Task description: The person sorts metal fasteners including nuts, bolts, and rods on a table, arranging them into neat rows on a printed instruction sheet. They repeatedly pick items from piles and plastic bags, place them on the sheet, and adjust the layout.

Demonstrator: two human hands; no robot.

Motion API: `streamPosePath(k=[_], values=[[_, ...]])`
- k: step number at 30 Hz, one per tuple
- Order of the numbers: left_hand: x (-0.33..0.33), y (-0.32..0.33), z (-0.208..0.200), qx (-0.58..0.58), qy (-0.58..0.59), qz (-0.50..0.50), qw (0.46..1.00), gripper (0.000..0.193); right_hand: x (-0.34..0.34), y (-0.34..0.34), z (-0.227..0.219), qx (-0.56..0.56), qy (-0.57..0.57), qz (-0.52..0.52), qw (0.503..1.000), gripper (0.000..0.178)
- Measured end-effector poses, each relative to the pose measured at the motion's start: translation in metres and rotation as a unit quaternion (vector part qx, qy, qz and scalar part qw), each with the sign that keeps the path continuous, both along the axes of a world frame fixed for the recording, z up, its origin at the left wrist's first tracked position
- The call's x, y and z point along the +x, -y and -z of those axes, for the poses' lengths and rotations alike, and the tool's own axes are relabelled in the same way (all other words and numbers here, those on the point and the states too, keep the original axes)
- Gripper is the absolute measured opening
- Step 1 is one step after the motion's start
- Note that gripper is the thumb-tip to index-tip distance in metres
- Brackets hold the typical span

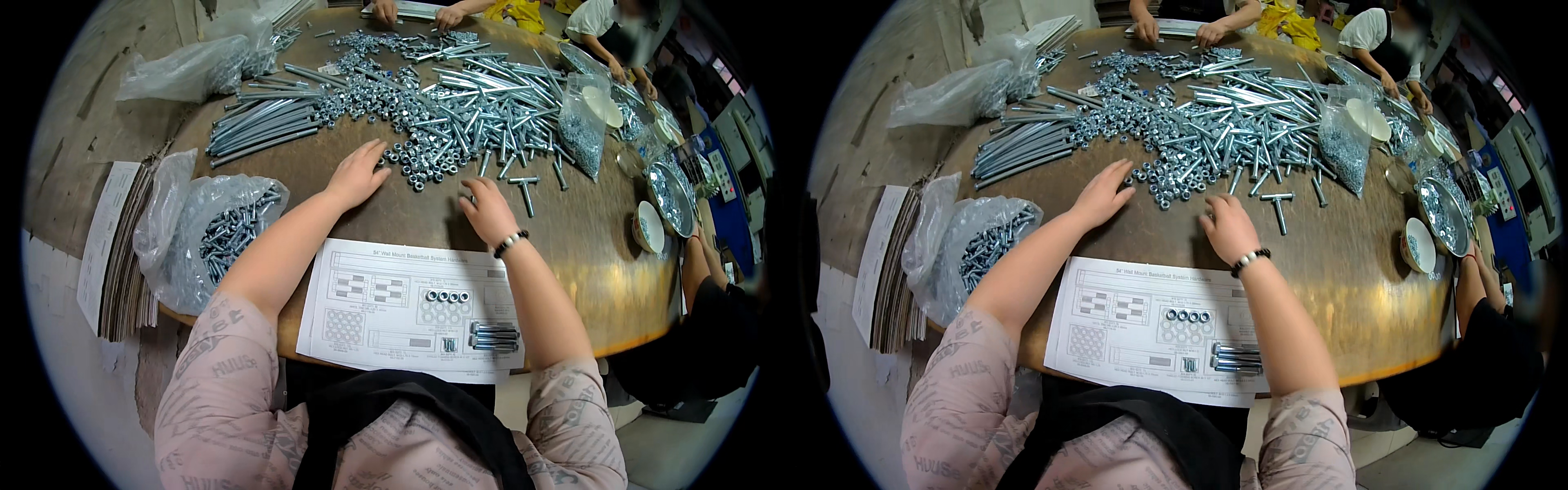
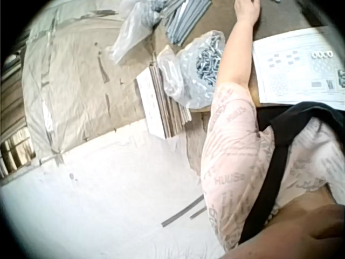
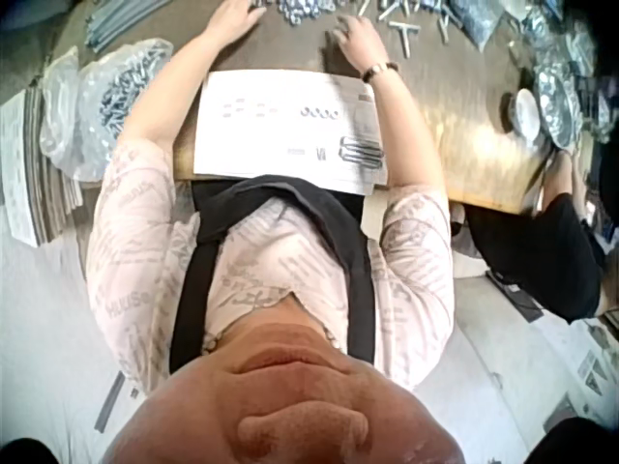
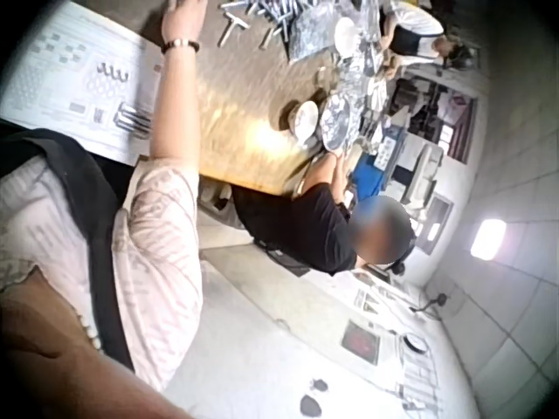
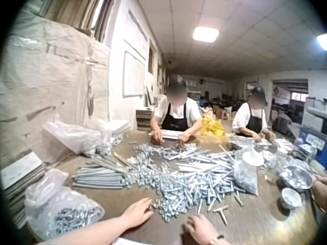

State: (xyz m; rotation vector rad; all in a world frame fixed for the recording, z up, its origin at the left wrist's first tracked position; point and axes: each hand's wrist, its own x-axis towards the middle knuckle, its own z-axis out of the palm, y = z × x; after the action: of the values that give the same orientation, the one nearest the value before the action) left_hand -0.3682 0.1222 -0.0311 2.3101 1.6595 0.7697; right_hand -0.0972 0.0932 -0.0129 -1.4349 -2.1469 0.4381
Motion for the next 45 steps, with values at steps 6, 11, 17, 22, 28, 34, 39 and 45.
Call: streamPosePath(k=[6,11,17,22,28,34,39,45], values=[[0.026,-0.041,0.009,-0.008,-0.069,0.068,0.995,0.054,-0.043,-0.059,0.032,-0.030,0.076,0.061,0.995,0.060],[0.034,-0.023,0.010,-0.041,-0.070,0.135,0.988,0.056,-0.055,-0.043,0.033,-0.010,0.124,-0.004,0.992,0.074],[0.009,0.033,-0.001,-0.038,-0.164,0.225,0.960,0.064,-0.036,0.000,0.008,-0.005,0.215,-0.123,0.969,0.076],[0.003,0.051,-0.010,-0.032,-0.134,0.180,0.974,0.062,-0.034,0.008,0.000,0.076,0.209,-0.108,0.969,0.065],[-0.003,0.056,-0.025,-0.108,0.033,0.047,0.993,0.036,-0.049,0.025,-0.010,-0.042,0.171,-0.054,0.983,0.032],[0.016,0.068,-0.012,-0.054,-0.013,0.084,0.995,0.036,-0.061,0.021,0.002,-0.097,0.155,-0.057,0.982,0.023],[0.025,0.062,-0.014,-0.060,-0.068,0.053,0.994,0.035,-0.060,0.025,-0.001,-0.035,0.205,-0.089,0.974,0.024],[0.024,0.057,-0.023,-0.071,-0.180,0.050,0.980,0.026,-0.065,0.023,-0.004,-0.033,0.176,-0.034,0.983,0.019]])
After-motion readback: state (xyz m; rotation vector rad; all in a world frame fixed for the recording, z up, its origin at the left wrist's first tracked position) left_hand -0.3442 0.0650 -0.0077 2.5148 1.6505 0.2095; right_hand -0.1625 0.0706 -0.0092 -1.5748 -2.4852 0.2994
